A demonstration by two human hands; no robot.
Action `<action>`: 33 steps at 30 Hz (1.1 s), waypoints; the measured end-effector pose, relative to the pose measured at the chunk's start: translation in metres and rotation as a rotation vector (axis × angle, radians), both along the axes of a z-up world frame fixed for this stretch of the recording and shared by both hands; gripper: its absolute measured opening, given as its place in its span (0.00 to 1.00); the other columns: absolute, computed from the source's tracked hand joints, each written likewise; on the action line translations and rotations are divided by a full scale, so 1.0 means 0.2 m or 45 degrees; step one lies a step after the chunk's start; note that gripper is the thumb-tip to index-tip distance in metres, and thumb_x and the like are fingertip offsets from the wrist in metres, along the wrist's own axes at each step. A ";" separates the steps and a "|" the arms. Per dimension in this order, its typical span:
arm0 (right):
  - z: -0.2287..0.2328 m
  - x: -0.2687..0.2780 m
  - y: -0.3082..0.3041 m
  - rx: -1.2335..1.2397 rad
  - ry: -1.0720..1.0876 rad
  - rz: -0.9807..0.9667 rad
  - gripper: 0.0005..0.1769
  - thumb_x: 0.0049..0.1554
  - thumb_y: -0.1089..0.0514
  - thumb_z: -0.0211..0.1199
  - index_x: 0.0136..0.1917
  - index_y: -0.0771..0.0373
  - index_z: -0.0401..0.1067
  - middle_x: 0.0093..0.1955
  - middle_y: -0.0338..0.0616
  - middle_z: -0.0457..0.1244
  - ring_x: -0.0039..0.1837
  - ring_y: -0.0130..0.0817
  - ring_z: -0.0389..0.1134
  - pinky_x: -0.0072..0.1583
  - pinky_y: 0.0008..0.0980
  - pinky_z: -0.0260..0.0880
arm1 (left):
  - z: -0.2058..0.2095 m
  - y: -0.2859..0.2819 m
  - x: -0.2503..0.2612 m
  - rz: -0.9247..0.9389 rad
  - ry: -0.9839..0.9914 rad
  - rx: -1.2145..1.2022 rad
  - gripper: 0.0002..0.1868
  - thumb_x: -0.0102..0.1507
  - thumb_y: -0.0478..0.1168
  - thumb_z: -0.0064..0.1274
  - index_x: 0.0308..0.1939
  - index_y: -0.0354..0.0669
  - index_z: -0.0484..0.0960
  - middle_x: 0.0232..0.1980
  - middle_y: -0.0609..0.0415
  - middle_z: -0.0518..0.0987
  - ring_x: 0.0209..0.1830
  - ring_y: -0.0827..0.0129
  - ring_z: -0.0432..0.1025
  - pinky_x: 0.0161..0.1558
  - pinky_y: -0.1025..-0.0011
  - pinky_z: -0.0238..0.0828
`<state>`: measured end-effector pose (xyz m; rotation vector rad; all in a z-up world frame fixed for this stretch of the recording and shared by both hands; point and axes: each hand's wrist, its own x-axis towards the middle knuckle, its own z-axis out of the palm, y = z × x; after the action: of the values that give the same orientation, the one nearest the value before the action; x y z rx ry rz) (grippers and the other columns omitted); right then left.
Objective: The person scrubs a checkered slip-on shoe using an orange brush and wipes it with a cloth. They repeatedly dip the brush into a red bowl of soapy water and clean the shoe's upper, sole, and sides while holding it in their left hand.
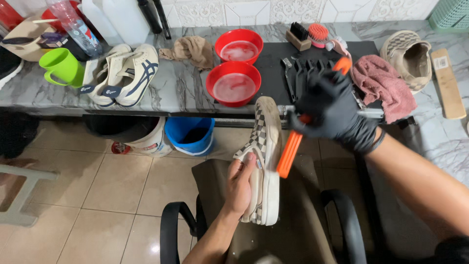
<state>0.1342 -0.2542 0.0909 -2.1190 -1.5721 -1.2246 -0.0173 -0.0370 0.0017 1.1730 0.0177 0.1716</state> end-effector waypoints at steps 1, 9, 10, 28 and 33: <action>0.11 0.01 -0.03 -0.007 -0.128 -0.127 0.17 0.57 0.43 0.62 0.31 0.51 0.69 0.30 0.37 0.61 0.48 0.48 0.67 0.55 0.49 0.61 | -0.03 0.01 0.00 0.009 -0.022 0.021 0.18 0.73 0.42 0.49 0.28 0.45 0.73 0.28 0.64 0.63 0.31 0.78 0.57 0.40 0.78 0.59; 0.01 -0.15 0.10 0.045 -0.021 0.018 0.19 0.52 0.45 0.65 0.23 0.45 0.65 0.26 0.29 0.59 0.43 0.41 0.65 0.51 0.46 0.60 | 0.08 0.00 -0.01 0.061 -0.083 0.073 0.18 0.74 0.40 0.48 0.28 0.46 0.72 0.29 0.66 0.61 0.31 0.79 0.57 0.41 0.79 0.61; 0.09 -0.09 0.04 0.078 -0.110 -0.033 0.20 0.56 0.49 0.65 0.25 0.49 0.66 0.27 0.35 0.58 0.43 0.45 0.65 0.51 0.46 0.58 | 0.19 -0.01 -0.04 0.055 -0.085 0.071 0.18 0.74 0.40 0.47 0.28 0.46 0.71 0.29 0.65 0.61 0.32 0.78 0.57 0.42 0.78 0.60; 0.00 -0.14 0.14 0.103 -0.047 0.208 0.20 0.54 0.52 0.63 0.23 0.50 0.63 0.26 0.36 0.54 0.37 0.45 0.61 0.45 0.45 0.58 | 0.13 0.02 0.05 0.139 -0.222 0.106 0.21 0.73 0.37 0.46 0.23 0.47 0.69 0.25 0.67 0.59 0.27 0.81 0.54 0.35 0.79 0.57; -0.04 -0.23 0.15 0.178 -0.050 0.043 0.18 0.55 0.53 0.62 0.26 0.53 0.63 0.28 0.37 0.55 0.44 0.45 0.61 0.49 0.45 0.57 | 0.02 0.03 0.03 0.141 -0.182 0.100 0.20 0.73 0.38 0.47 0.24 0.47 0.69 0.25 0.67 0.61 0.28 0.80 0.54 0.35 0.78 0.57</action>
<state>0.0883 -0.2233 0.0822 -1.9862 -1.4848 -1.3313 -0.0115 -0.0314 0.0050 1.2364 -0.0500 0.3561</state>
